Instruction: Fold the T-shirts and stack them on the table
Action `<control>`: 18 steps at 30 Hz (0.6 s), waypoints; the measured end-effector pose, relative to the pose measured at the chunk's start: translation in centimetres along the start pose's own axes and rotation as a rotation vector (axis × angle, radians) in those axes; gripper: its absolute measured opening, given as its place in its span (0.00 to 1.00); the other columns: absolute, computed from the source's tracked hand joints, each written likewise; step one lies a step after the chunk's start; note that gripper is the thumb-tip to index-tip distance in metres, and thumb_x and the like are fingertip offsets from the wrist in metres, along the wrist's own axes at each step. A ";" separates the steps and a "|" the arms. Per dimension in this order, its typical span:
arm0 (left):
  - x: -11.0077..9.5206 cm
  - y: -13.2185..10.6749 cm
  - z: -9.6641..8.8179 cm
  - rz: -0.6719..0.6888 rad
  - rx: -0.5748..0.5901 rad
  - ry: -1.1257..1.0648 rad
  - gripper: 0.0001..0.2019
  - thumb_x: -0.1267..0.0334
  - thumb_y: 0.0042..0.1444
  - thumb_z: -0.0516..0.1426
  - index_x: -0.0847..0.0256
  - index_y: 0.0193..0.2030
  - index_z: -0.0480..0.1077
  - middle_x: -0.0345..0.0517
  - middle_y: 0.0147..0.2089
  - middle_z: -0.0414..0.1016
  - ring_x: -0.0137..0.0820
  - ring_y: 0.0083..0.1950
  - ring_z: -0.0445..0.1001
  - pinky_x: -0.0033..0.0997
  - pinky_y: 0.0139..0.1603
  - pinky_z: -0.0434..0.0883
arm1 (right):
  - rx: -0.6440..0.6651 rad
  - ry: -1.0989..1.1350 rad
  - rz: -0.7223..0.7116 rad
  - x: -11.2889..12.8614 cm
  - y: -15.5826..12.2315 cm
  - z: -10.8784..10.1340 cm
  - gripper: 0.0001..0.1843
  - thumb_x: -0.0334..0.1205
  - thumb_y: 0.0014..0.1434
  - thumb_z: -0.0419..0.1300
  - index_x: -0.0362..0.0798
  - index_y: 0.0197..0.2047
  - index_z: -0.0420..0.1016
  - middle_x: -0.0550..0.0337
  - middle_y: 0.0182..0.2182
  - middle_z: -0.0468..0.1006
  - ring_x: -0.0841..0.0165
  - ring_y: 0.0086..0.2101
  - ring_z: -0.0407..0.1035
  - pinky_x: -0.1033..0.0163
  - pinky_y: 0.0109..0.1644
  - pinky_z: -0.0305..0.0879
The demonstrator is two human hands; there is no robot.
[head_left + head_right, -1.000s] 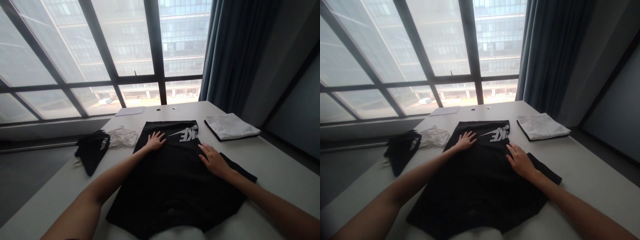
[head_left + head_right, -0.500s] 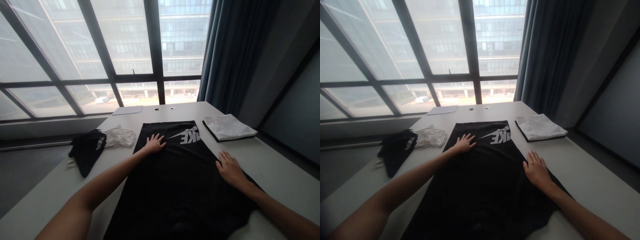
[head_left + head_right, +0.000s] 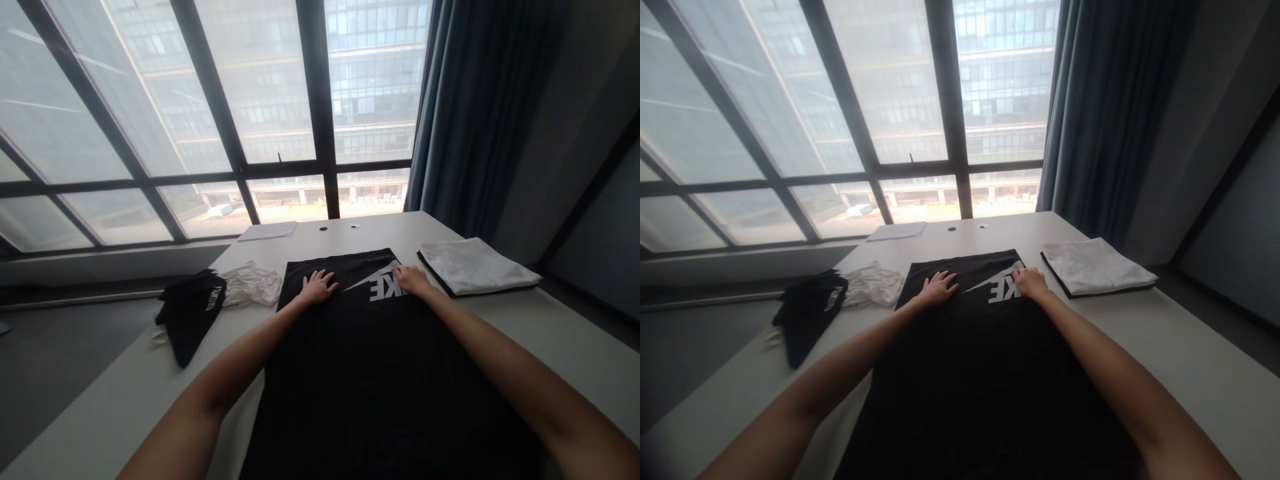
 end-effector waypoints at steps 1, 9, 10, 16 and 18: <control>0.2 0.4 0.0 0.000 -0.001 -0.002 0.32 0.39 0.66 0.45 0.51 0.72 0.56 0.55 0.77 0.47 0.55 0.76 0.44 0.71 0.68 0.46 | 0.013 -0.006 0.017 -0.2 0.9 0.2 0.30 0.53 0.72 0.39 0.43 0.52 0.76 0.38 0.51 0.78 0.51 0.55 0.69 0.47 0.57 0.61; -0.7 2.6 0.4 -0.039 -0.100 -0.025 0.32 0.45 0.69 0.43 0.56 0.74 0.53 0.55 0.78 0.44 0.53 0.77 0.38 0.69 0.70 0.38 | -0.002 -0.039 -0.045 1.6 1.3 2.2 0.28 0.49 0.72 0.42 0.42 0.66 0.64 0.41 0.70 0.56 0.55 0.69 0.47 0.45 0.69 0.45; -1.0 2.7 0.7 -0.053 -0.099 -0.028 0.32 0.43 0.68 0.43 0.56 0.74 0.53 0.56 0.77 0.44 0.56 0.77 0.39 0.71 0.69 0.39 | 0.002 -0.033 -0.056 2.0 1.0 2.6 0.29 0.49 0.72 0.42 0.43 0.68 0.62 0.43 0.71 0.54 0.56 0.70 0.46 0.47 0.69 0.45; -2.1 2.1 1.2 -0.022 -0.056 -0.039 0.33 0.39 0.67 0.44 0.52 0.74 0.55 0.55 0.77 0.45 0.58 0.76 0.41 0.74 0.68 0.41 | 0.022 -0.004 0.021 1.9 -1.5 4.8 0.34 0.51 0.71 0.42 0.39 0.72 0.55 0.41 0.72 0.50 0.53 0.70 0.44 0.45 0.71 0.42; -2.6 1.8 0.8 0.014 -0.073 -0.039 0.33 0.41 0.67 0.45 0.54 0.74 0.55 0.55 0.77 0.45 0.58 0.77 0.39 0.73 0.69 0.37 | 0.010 0.033 0.052 1.6 -2.4 5.2 0.35 0.51 0.70 0.44 0.38 0.72 0.55 0.40 0.72 0.49 0.51 0.71 0.42 0.43 0.71 0.40</control>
Point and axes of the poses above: each hand's wrist, its own y-axis towards the middle knuckle, its own z-axis out of the palm, x = y × z, the point moved 2 cm from there along y, towards the middle knuckle
